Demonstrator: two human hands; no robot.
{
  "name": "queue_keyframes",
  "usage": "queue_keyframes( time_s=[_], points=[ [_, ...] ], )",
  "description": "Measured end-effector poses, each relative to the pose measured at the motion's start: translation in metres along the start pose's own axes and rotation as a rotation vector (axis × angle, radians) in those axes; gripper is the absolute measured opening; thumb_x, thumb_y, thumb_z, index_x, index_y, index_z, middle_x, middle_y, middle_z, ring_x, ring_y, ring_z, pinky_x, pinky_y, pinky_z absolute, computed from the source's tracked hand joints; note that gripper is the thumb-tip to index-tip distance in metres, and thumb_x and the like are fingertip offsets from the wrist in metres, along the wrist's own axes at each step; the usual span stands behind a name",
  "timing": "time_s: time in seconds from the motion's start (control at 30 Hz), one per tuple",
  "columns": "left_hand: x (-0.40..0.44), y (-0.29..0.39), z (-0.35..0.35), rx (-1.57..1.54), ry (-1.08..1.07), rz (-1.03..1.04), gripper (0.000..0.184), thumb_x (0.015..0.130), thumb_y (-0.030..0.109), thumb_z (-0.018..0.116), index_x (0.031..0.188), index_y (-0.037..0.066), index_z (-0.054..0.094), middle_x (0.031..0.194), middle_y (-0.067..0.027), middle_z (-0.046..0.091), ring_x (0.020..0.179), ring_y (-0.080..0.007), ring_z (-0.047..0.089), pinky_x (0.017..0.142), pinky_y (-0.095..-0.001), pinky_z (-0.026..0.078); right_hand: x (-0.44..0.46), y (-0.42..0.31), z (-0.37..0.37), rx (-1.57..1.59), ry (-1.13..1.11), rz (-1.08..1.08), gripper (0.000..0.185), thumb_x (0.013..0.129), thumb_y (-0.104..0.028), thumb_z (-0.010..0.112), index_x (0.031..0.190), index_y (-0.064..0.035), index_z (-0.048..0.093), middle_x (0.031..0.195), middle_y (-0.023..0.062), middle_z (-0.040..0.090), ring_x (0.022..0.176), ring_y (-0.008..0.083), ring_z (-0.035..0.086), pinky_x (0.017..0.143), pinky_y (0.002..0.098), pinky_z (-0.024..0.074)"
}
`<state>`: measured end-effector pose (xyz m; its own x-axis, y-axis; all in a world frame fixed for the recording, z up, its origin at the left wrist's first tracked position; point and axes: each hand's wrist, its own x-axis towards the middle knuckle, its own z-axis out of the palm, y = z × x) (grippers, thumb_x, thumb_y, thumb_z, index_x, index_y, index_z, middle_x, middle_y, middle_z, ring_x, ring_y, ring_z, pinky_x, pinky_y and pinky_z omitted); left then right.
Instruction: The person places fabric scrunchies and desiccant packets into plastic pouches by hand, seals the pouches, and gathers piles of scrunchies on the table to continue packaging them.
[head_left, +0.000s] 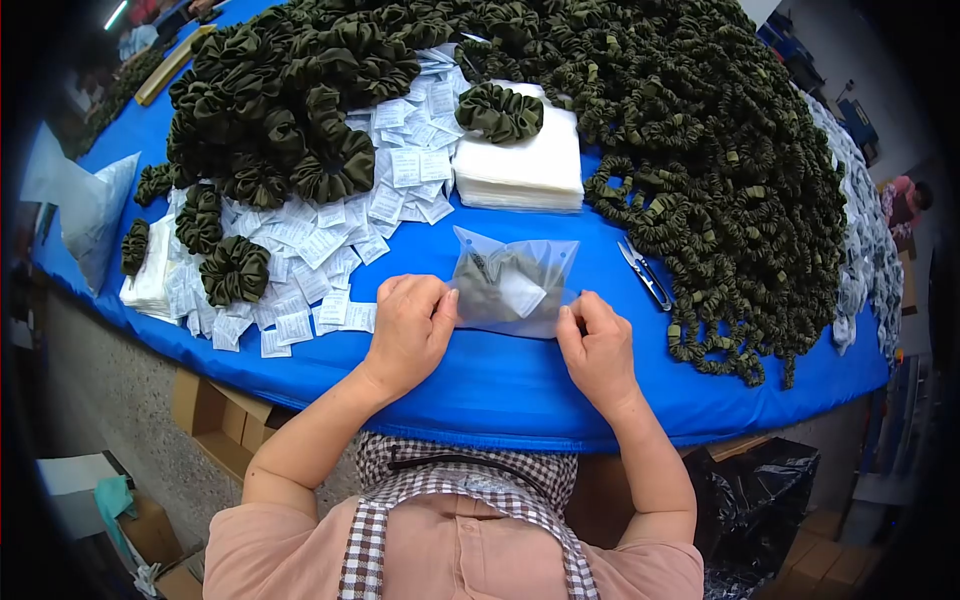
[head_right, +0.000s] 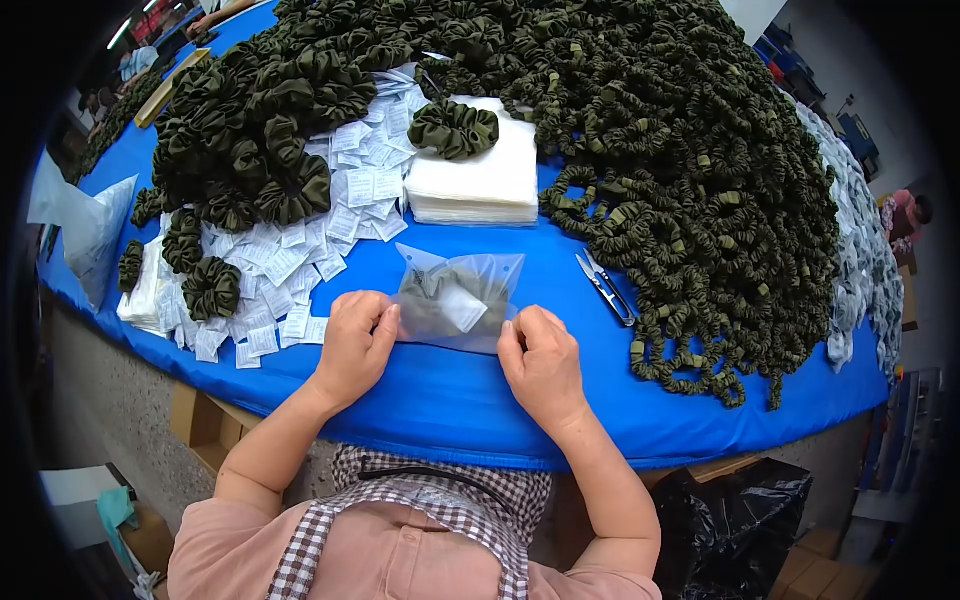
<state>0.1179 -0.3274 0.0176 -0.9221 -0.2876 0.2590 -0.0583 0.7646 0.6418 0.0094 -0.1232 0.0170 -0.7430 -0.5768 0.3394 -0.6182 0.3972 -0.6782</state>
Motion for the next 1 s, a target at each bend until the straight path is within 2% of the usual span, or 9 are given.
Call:
queue_keyframes(
  time_s=[0.13,0.27,0.3,0.43,0.5,0.6,0.67,0.93,1.0],
  points=[
    [0.016,0.014,-0.005,0.121,-0.131,-0.139,0.006,0.085,0.008,0.059,0.082,0.007,0.054,0.074,-0.0035,0.058,0.072,-0.0236,0.055,0.088,-0.0404,0.042,0.005,0.000,0.008,-0.223,0.042,-0.082,0.015,0.084,-0.006,0.062,0.078,-0.0058,0.048,0.066,0.0059,0.051,0.051,0.0232,0.043,0.066,0.0355,0.0452],
    [0.033,0.024,-0.014,0.197,-0.320,-0.394,0.011,0.083,0.009,0.061,0.092,0.005,0.056,0.083,-0.0074,0.059,0.075,-0.0265,0.055,0.083,-0.0411,0.044,0.017,-0.003,0.005,-0.504,-0.086,0.080,0.020,0.083,-0.008,0.065,0.101,-0.0046,0.055,0.084,0.0058,0.061,0.065,0.0174,0.055,0.078,0.0324,0.0504],
    [0.035,0.024,-0.013,0.194,-0.312,-0.378,0.011,0.083,0.009,0.061,0.092,0.005,0.056,0.083,-0.0074,0.059,0.075,-0.0265,0.055,0.083,-0.0411,0.044,0.020,-0.006,0.002,-0.514,-0.070,0.077,0.020,0.083,-0.008,0.065,0.101,-0.0046,0.055,0.084,0.0058,0.061,0.065,0.0174,0.055,0.078,0.0324,0.0504],
    [0.029,0.006,0.002,0.028,0.176,0.126,0.037,0.085,0.013,0.057,0.121,0.003,0.054,0.115,-0.0169,0.057,0.102,-0.0335,0.056,0.097,-0.0464,0.039,0.033,-0.022,-0.003,0.433,-0.115,0.398,0.055,0.078,-0.019,0.070,0.128,-0.0050,0.049,0.109,0.0152,0.062,0.084,0.0271,0.061,0.084,0.0376,0.0483],
    [0.023,0.004,0.004,0.140,0.101,0.166,0.043,0.086,0.015,0.056,0.127,0.003,0.049,0.123,-0.0179,0.052,0.110,-0.0347,0.051,0.101,-0.0474,0.035,0.035,-0.011,0.012,0.248,-0.161,0.121,0.073,0.076,-0.020,0.073,0.140,-0.0077,0.042,0.122,0.0185,0.059,0.100,0.0320,0.061,0.091,0.0388,0.0480],
    [0.023,0.008,0.023,0.455,-0.111,0.278,0.059,0.090,0.021,0.052,0.144,0.004,0.036,0.146,-0.0211,0.036,0.133,-0.0384,0.036,0.111,-0.0503,0.025,0.033,-0.007,0.026,0.241,-0.210,0.092,0.066,0.076,-0.021,0.073,0.135,-0.0054,0.047,0.119,0.0186,0.061,0.100,0.0343,0.062,0.087,0.0389,0.0500],
    [0.026,0.011,0.013,0.164,-0.306,0.106,0.060,0.094,0.026,0.045,0.148,0.004,0.030,0.155,-0.0194,0.023,0.145,-0.0349,0.016,0.116,-0.0526,0.010,0.035,-0.012,0.020,0.289,-0.268,0.151,0.056,0.077,-0.019,0.072,0.127,-0.0024,0.052,0.112,0.0191,0.064,0.094,0.0330,0.064,0.083,0.0387,0.0517],
    [0.069,0.035,-0.010,-0.123,-0.253,0.206,0.053,0.094,0.020,0.048,0.142,0.000,0.037,0.146,-0.0205,0.038,0.136,-0.0343,0.034,0.111,-0.0409,0.026,0.020,-0.005,-0.016,0.580,-0.215,0.323,0.020,0.082,-0.013,0.068,0.099,-0.0026,0.066,0.083,0.0069,0.066,0.064,0.0122,0.055,0.057,0.0251,0.0450],
    [0.073,0.028,-0.020,-0.176,-0.204,0.168,0.051,0.094,0.018,0.048,0.141,-0.001,0.038,0.143,-0.0208,0.042,0.133,-0.0341,0.040,0.110,-0.0376,0.031,0.025,0.007,-0.066,0.315,0.086,0.093,0.007,0.081,-0.008,0.064,0.086,-0.0050,0.068,0.073,0.0050,0.065,0.062,0.0137,0.054,0.056,0.0272,0.0451]
  ],
)
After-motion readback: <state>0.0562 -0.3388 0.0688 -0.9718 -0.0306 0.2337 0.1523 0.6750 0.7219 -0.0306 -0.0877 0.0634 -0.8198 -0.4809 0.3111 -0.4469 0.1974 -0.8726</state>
